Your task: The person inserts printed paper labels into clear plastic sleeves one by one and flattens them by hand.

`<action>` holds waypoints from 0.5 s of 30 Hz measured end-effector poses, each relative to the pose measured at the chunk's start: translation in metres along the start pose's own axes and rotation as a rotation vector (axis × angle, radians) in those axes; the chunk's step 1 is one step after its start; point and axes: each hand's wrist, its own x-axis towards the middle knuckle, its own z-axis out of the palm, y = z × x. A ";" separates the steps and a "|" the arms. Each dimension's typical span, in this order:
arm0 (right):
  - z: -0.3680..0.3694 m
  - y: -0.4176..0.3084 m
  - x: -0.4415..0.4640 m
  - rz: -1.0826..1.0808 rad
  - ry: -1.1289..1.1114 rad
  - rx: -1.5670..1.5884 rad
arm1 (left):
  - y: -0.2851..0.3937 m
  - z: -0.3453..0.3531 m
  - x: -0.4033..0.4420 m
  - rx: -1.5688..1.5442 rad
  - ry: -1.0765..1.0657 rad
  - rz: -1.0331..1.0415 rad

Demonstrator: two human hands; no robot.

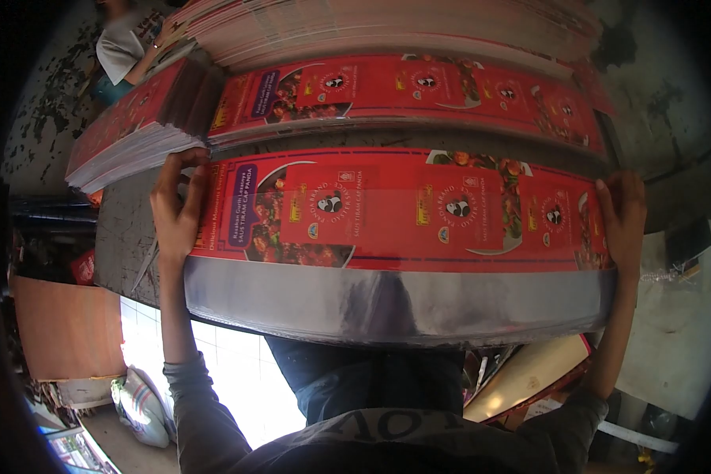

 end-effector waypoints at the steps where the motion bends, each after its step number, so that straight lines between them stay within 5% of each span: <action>1: 0.000 0.000 0.000 0.002 -0.008 -0.006 | 0.000 0.000 0.000 0.007 0.003 0.012; 12: -0.002 -0.005 -0.002 0.016 0.013 0.039 | 0.005 -0.003 -0.003 0.023 -0.002 0.024; 15: -0.003 -0.007 -0.002 0.049 -0.009 0.020 | 0.011 -0.013 -0.005 0.143 0.139 0.165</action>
